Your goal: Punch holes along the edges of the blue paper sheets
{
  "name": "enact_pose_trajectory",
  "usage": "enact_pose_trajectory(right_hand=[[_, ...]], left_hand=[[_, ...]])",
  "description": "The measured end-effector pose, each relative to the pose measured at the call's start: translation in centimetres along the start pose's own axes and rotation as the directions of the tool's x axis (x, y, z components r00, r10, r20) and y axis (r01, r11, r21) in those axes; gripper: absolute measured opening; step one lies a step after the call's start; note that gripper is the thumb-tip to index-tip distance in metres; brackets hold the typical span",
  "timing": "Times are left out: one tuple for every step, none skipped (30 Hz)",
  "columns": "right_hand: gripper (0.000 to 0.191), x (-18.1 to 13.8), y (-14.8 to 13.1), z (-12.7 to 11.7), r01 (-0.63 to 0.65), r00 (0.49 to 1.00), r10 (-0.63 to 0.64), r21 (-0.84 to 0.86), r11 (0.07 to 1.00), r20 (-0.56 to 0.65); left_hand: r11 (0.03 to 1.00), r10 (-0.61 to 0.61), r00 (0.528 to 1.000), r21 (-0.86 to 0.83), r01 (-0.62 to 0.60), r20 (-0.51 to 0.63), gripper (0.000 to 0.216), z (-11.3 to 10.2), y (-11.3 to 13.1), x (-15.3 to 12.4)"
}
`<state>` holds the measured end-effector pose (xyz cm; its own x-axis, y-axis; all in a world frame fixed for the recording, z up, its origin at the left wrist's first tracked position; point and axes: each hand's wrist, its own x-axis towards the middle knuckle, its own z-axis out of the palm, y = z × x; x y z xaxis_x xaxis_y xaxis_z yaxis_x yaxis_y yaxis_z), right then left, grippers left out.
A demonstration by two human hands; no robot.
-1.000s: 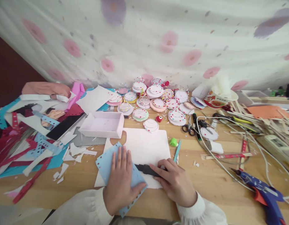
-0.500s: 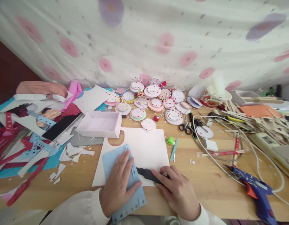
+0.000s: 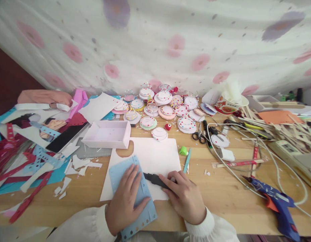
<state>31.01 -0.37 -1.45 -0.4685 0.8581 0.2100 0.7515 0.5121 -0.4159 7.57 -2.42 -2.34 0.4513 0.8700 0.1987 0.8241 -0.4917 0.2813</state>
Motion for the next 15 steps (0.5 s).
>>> enact_pose_trajectory(right_hand=[[0.036,0.2,0.0,0.0,0.001,1.0,-0.001,-0.005,1.0,-0.004],[0.035,0.5,0.0,0.1,0.001,1.0,-0.001,-0.01,1.0,-0.009],[0.035,0.7,0.0,0.1,0.002,1.0,-0.002,-0.017,1.0,-0.014],[0.035,1.0,0.0,0.2,0.002,1.0,-0.003,-0.025,1.0,-0.019],[0.035,1.2,0.0,0.3,0.003,1.0,-0.004,-0.034,0.999,-0.024],[0.035,1.5,0.1,0.3,0.006,1.0,-0.007,-0.041,0.999,-0.026],[0.036,1.8,0.1,0.4,0.009,1.0,-0.01,-0.047,0.999,-0.026],[0.036,2.1,0.2,0.5,0.011,1.0,-0.012,-0.051,0.999,-0.023],[0.036,2.4,0.2,0.6,0.011,1.0,-0.012,-0.053,0.999,-0.022],[0.036,2.8,0.2,0.7,0.01,1.0,-0.011,-0.055,0.998,-0.02],[0.036,3.2,0.2,0.9,0.006,1.0,-0.007,-0.058,0.998,-0.02],[0.036,3.7,0.1,1.0,-0.004,1.0,0.003,-0.065,0.998,-0.022],[0.036,4.2,0.0,1.1,-0.018,1.0,0.016,-0.076,0.997,-0.026],[0.036,4.6,-0.1,1.2,-0.033,0.999,0.031,-0.088,0.996,-0.026],[0.036,5.1,-0.2,1.3,-0.047,0.999,0.045,-0.102,0.994,-0.029]], left_hand=[[1.0,0.004,1.0,0.006,-0.004,0.001,0.057,0.0,0.0,0.0],[1.0,0.009,1.0,0.011,-0.009,0.002,0.058,0.1,0.0,0.0],[1.0,0.012,1.0,0.015,-0.013,0.004,0.058,0.1,-0.1,0.0],[1.0,0.015,1.0,0.018,-0.015,0.006,0.059,0.1,-0.1,0.0],[1.0,0.017,1.0,0.021,-0.017,0.009,0.059,0.2,-0.2,0.0],[1.0,0.017,1.0,0.023,-0.017,0.012,0.059,0.2,-0.2,0.0],[1.0,0.017,1.0,0.024,-0.018,0.015,0.059,0.2,-0.2,0.0],[0.999,0.02,1.0,0.025,-0.02,0.018,0.059,0.2,-0.2,0.1],[0.999,0.02,1.0,0.026,-0.02,0.019,0.059,0.1,-0.2,0.1],[0.999,0.018,1.0,0.027,-0.019,0.019,0.059,0.1,-0.2,0.1],[1.0,0.016,1.0,0.026,-0.017,0.021,0.059,0.1,-0.2,0.1],[1.0,0.015,1.0,0.024,-0.015,0.022,0.059,0.2,-0.2,0.1],[1.0,0.014,1.0,0.021,-0.014,0.025,0.059,0.2,-0.2,0.0],[1.0,0.014,1.0,0.017,-0.014,0.025,0.06,0.2,-0.2,0.0],[1.0,0.017,1.0,0.013,-0.017,0.024,0.06,0.2,-0.3,0.0]])
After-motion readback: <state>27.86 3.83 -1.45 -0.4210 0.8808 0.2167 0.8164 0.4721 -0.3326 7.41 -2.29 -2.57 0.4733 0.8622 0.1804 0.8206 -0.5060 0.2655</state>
